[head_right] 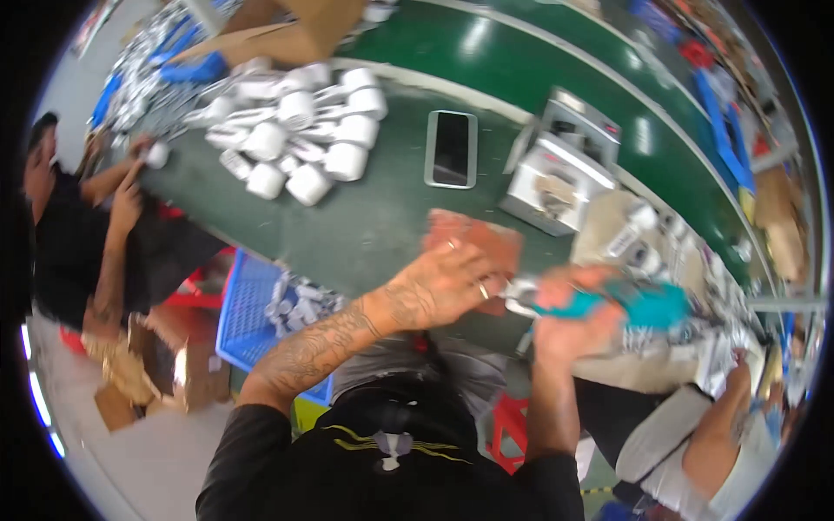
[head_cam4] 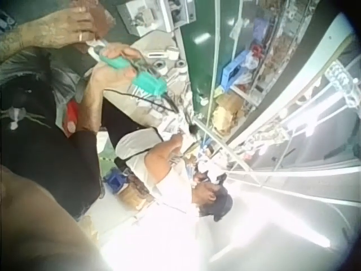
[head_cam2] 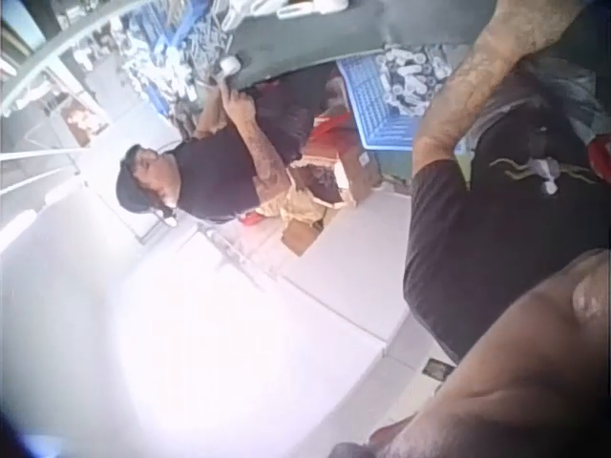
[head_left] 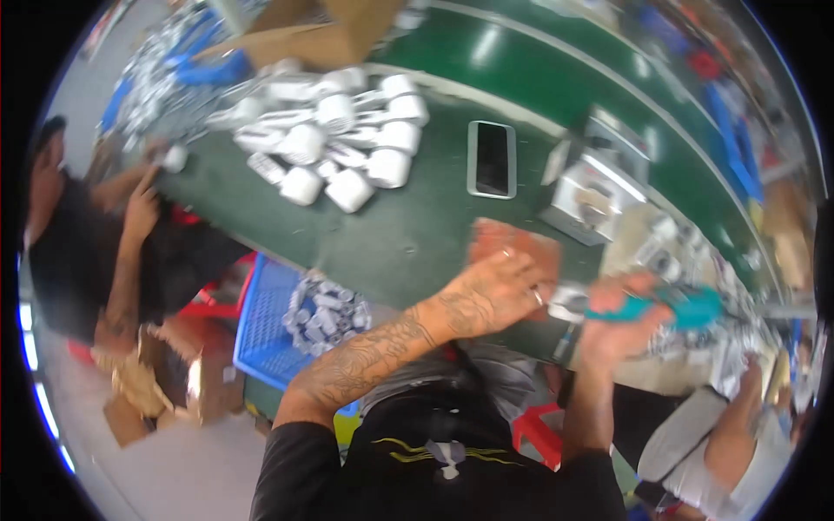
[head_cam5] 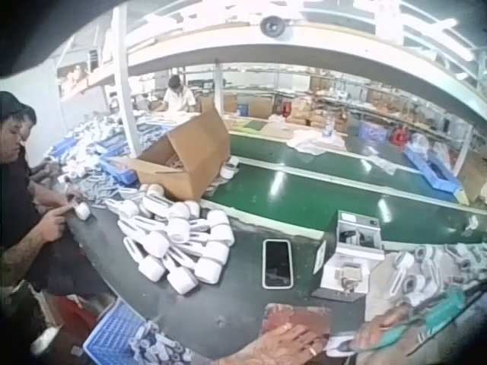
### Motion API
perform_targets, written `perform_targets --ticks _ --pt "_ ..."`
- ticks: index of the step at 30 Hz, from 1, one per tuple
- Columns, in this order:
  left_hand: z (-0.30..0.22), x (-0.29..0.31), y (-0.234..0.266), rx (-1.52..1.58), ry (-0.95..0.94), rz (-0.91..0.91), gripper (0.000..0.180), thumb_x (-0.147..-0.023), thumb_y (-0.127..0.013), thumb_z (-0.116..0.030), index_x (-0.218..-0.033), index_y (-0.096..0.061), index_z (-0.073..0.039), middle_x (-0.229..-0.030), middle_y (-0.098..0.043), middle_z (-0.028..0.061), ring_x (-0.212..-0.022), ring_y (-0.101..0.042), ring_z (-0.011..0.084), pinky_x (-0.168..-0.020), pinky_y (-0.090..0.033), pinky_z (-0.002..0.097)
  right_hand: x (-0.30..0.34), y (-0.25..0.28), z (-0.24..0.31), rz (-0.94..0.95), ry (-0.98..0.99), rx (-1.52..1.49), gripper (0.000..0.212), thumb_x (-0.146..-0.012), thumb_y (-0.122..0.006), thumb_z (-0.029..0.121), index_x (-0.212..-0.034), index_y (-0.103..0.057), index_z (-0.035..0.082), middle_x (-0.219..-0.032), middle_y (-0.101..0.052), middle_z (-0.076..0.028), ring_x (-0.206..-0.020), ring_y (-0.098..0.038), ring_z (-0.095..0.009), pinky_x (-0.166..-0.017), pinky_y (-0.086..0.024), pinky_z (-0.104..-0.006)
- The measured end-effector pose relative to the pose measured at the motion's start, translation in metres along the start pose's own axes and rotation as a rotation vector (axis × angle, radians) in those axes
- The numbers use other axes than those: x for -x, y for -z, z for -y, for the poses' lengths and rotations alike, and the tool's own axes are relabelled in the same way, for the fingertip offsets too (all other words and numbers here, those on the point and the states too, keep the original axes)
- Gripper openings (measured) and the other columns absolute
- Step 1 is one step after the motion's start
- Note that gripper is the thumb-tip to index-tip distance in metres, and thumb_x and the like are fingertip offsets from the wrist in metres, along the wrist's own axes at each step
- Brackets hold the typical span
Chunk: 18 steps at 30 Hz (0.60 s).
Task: The person assembles white hair dryers by securing internal and external components into the hair dryer housing with screws, using an electric screwdriver.
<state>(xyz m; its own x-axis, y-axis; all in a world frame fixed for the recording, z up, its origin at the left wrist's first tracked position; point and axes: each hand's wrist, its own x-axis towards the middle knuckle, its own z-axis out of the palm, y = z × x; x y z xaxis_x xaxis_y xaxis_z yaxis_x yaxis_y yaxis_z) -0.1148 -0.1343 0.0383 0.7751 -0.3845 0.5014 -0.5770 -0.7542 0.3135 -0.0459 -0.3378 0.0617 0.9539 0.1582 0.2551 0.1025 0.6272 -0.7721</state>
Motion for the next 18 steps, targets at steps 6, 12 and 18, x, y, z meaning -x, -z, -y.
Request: perform_targets --ticks 6,12,18 --pt "0.017 0.108 0.068 -0.134 0.365 -0.013 0.045 -0.073 -0.07 0.0 -0.117 -0.064 -0.01 -0.117 -0.064 0.0076 -0.11 -0.062 0.0287 -0.098 -0.047 0.0431 0.038 -0.027 0.043 -0.062 0.259 0.163 0.067 -0.09 -0.051 0.074 -0.092 -0.043 0.007 -0.062 -0.042 -0.002 -0.048 -0.041 -0.012 -0.04 -0.033 -0.0234" --pt "0.088 0.212 0.161 -0.537 0.608 -0.157 0.03 -0.074 -0.061 0.007 -0.101 -0.065 -0.005 -0.113 -0.066 0.0141 -0.11 -0.062 0.0337 -0.093 -0.05 0.0451 0.051 0.0 0.035 -0.111 0.158 0.226 0.067 -0.091 -0.05 0.073 -0.096 -0.046 0.006 -0.062 -0.043 -0.002 -0.048 -0.04 -0.012 -0.042 -0.033 -0.0243" --pt "0.077 0.164 0.177 -0.734 0.751 -0.535 0.035 -0.084 -0.059 0.005 -0.119 -0.065 0.0 -0.12 -0.065 0.0178 -0.112 -0.061 0.0335 -0.096 -0.05 0.0415 0.068 0.015 0.037 -0.243 0.095 0.344 0.067 -0.087 -0.064 0.067 -0.099 -0.051 0.003 -0.067 -0.059 -0.009 -0.056 -0.06 -0.021 -0.053 -0.05 -0.034"
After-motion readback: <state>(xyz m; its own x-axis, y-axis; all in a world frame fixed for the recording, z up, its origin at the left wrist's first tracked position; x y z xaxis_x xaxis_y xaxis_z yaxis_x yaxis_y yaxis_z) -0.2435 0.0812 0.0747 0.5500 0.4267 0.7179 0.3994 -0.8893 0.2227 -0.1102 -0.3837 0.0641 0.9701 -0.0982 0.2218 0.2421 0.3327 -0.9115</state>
